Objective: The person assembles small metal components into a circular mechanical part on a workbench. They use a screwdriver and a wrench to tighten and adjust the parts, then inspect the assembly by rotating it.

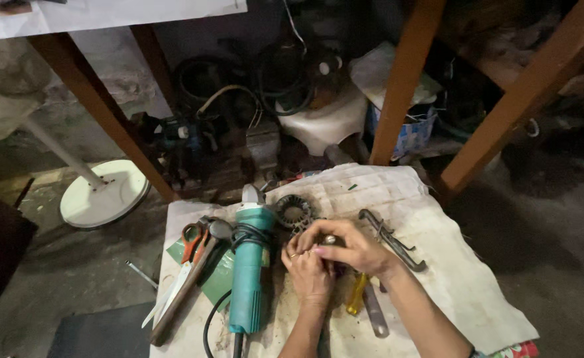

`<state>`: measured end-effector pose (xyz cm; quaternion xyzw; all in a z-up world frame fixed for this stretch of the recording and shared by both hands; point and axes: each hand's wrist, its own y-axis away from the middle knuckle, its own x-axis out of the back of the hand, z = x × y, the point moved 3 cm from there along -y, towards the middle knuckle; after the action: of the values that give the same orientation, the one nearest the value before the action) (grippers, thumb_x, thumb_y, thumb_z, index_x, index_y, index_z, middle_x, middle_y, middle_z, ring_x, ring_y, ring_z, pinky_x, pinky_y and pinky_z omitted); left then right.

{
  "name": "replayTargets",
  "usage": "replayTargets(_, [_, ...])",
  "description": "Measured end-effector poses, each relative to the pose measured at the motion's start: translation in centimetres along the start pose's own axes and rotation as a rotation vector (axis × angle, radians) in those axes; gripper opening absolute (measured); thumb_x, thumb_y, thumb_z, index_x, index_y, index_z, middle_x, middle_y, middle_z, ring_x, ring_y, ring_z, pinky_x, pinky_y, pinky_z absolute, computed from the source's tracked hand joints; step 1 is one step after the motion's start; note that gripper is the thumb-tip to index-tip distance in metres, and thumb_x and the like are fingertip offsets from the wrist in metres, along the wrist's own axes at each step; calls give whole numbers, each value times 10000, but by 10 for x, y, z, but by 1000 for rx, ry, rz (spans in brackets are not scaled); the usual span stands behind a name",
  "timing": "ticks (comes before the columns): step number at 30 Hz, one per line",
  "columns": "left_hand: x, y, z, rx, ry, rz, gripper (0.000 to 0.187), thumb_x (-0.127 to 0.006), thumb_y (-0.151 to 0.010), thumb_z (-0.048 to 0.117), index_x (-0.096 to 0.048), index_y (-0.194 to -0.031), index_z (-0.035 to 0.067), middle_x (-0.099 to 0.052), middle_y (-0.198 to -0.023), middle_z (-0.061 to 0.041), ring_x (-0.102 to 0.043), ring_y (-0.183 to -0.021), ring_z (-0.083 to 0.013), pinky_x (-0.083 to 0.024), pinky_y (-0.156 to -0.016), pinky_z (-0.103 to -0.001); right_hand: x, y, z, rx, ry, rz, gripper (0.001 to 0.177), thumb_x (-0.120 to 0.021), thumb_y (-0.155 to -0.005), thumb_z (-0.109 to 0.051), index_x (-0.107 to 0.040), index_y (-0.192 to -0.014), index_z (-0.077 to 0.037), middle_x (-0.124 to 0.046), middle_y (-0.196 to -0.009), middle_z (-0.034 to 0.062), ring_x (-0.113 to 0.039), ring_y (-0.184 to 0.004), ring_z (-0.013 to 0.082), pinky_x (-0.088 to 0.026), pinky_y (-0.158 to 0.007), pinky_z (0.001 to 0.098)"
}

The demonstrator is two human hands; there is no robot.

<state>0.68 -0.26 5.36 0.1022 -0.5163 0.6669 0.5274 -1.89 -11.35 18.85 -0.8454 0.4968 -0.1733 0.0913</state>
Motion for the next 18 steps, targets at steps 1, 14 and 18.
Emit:
replayTargets(1, [3,-1,1,-25,27,36,421,-685,-761,220,-698,-1162,94,-649,-1265,-110,-492,-1277,-384,-291,-1106,-624,-1,3,1,22,-60,-2,180,-656,-923,-135,-661,-1018,18,-710,-1084,80,-647,-1050,150,-510,-960,301])
replayTargets(14, [-2,4,-4,-34,104,116,275,-548,-955,245,-677,-1141,88,-631,-1375,-66,-510,-1303,-360,-320,-1111,-614,-58,16,41,91,323,887,176,-704,-916,-1,-656,-1085,-5,-762,-1018,59,-705,-938,114,-569,-847,247])
replayTargets(18, [2,2,-1,-64,94,112,378,-647,-833,248,-670,-1172,82,-594,-1390,-99,-485,-1290,-387,-284,-1096,-637,-35,16,29,-13,188,627,274,-727,-862,33,-675,-1129,0,-748,-1124,95,-694,-1042,153,-564,-920,284])
